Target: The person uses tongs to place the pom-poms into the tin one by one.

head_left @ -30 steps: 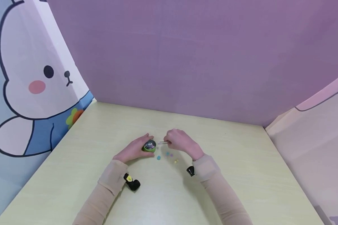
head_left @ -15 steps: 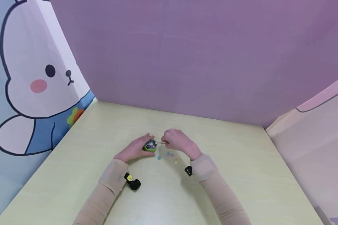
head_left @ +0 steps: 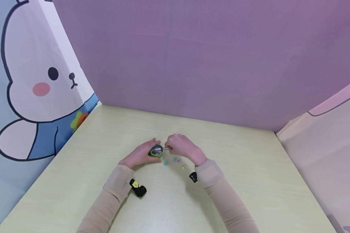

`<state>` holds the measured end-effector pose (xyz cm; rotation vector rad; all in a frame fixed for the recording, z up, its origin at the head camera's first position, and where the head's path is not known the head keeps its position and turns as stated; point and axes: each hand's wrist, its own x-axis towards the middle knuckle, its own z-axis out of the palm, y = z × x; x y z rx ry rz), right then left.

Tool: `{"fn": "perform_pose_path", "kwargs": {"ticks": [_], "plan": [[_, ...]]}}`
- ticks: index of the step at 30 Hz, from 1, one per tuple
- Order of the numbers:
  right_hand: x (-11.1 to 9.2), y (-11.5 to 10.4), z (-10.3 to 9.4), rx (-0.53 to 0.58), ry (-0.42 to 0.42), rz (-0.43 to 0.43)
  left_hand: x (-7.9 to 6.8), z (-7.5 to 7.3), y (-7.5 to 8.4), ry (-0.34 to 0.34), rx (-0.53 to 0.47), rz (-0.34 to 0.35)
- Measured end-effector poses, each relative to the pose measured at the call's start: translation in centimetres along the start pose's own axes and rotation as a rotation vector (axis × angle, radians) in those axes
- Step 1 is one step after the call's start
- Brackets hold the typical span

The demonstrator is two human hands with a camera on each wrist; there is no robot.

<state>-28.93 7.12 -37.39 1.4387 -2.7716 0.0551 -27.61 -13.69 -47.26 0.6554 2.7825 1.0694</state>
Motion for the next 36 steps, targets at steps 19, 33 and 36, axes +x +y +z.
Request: {"fn": "perform_pose_path", "kwargs": {"ticks": [19, 33, 36], "plan": [[0.38, -0.38, 0.18, 0.008, -0.012, -0.001, 0.0, 0.05, 0.14, 0.004, -0.008, 0.01], [-0.23, -0.23, 0.03, 0.021, -0.007, 0.033, 0.08, 0.11, -0.03, 0.006, 0.006, 0.006], [-0.44, -0.16, -0.07, 0.022, -0.009, 0.039, 0.1, 0.18, -0.11, 0.007, 0.006, 0.003]]}}
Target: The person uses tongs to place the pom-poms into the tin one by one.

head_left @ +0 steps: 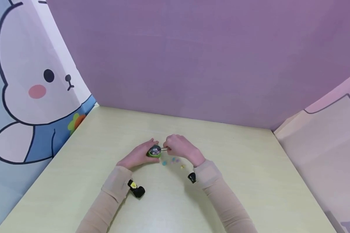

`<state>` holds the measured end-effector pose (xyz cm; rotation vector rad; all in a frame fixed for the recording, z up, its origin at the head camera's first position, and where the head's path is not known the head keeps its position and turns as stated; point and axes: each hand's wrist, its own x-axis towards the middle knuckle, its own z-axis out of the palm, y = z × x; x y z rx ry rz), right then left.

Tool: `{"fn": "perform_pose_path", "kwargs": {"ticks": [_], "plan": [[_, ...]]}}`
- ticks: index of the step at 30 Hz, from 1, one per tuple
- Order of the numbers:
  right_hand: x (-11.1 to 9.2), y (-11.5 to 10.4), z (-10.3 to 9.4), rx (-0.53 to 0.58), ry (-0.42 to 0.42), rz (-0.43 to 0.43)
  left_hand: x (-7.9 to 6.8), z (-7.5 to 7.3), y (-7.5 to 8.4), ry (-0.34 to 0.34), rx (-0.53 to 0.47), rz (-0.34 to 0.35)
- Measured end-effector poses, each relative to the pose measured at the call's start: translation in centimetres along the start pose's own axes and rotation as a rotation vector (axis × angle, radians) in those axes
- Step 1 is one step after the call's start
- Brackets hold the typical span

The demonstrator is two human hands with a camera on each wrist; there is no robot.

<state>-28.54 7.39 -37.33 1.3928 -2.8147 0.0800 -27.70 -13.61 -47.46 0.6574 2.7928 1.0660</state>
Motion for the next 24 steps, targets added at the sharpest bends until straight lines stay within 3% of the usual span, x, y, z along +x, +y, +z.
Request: {"fn": "perform_pose_path", "kwargs": {"ticks": [24], "plan": [[-2.3, 0.6, -0.4, -0.02, -0.009, 0.045, -0.1, 0.0, 0.2, 0.005, 0.039, 0.004]]}}
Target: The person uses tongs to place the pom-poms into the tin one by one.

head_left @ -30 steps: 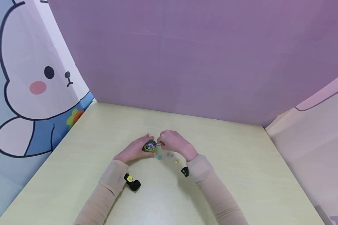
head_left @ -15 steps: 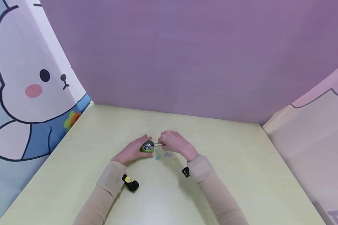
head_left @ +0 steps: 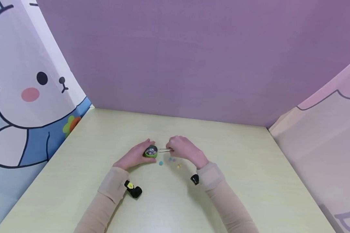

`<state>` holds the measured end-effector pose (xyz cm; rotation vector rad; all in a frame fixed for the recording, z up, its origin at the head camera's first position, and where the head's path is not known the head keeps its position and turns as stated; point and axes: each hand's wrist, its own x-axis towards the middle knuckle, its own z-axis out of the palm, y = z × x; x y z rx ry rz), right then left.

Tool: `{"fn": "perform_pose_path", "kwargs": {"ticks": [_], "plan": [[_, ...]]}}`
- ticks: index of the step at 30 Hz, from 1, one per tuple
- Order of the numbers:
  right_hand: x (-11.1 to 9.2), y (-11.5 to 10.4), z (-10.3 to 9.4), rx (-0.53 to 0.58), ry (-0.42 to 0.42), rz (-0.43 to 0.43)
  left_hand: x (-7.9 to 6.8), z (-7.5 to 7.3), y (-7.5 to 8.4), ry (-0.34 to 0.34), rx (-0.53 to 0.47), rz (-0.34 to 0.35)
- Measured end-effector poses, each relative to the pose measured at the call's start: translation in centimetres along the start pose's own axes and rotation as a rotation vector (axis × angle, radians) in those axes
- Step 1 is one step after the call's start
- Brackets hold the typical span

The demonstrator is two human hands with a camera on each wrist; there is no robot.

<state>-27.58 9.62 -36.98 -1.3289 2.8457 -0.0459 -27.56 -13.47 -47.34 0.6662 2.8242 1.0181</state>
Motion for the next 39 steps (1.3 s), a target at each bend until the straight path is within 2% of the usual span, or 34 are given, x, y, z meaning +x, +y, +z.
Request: {"fn": "perform_pose_path", "kwargs": {"ticks": [6, 18, 24, 39], "plan": [[-1.2, 0.3, 0.2, -0.001, 0.008, 0.016, -0.1, 0.0, 0.1, -0.007, -0.011, -0.009], [-3.9, 1.4, 1.1, 0.047, 0.047, 0.041, 0.0, 0.1, -0.7, 0.0, 0.013, 0.006], [-4.5, 1.7, 1.6, 0.055, 0.045, 0.053, -0.1, 0.0, -0.6, -0.009, 0.0, -0.015], [-5.3, 1.5, 2.1, 0.07, 0.024, 0.054, 0.0, 0.0, -0.5, 0.0, -0.009, -0.004]]}}
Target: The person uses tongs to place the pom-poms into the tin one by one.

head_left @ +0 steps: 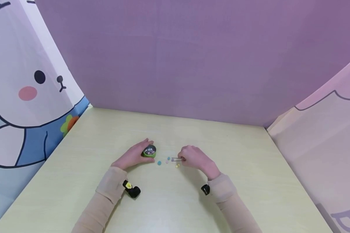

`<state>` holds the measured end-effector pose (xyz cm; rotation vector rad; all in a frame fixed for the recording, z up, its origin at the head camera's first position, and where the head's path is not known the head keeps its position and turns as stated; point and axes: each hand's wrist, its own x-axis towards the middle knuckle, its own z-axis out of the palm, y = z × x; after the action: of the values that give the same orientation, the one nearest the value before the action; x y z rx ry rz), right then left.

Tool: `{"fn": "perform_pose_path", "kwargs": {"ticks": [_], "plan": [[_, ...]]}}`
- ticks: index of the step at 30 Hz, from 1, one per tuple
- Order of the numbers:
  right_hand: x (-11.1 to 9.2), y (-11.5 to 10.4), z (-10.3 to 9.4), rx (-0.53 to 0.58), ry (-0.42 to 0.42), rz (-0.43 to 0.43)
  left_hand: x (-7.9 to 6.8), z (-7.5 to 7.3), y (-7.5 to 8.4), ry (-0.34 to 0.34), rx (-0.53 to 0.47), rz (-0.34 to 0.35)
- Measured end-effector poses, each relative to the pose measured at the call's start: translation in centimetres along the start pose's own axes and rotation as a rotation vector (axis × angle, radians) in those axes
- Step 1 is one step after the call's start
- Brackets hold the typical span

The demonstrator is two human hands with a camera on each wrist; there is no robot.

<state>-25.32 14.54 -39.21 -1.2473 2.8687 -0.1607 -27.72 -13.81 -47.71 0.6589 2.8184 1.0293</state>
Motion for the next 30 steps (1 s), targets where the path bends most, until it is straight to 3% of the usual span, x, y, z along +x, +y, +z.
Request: {"fn": "perform_pose_path", "kwargs": {"ticks": [30], "plan": [[0.07, 0.19, 0.58, -0.041, -0.003, -0.022, -0.17, -0.4, 0.86, -0.016, -0.009, -0.005]]}}
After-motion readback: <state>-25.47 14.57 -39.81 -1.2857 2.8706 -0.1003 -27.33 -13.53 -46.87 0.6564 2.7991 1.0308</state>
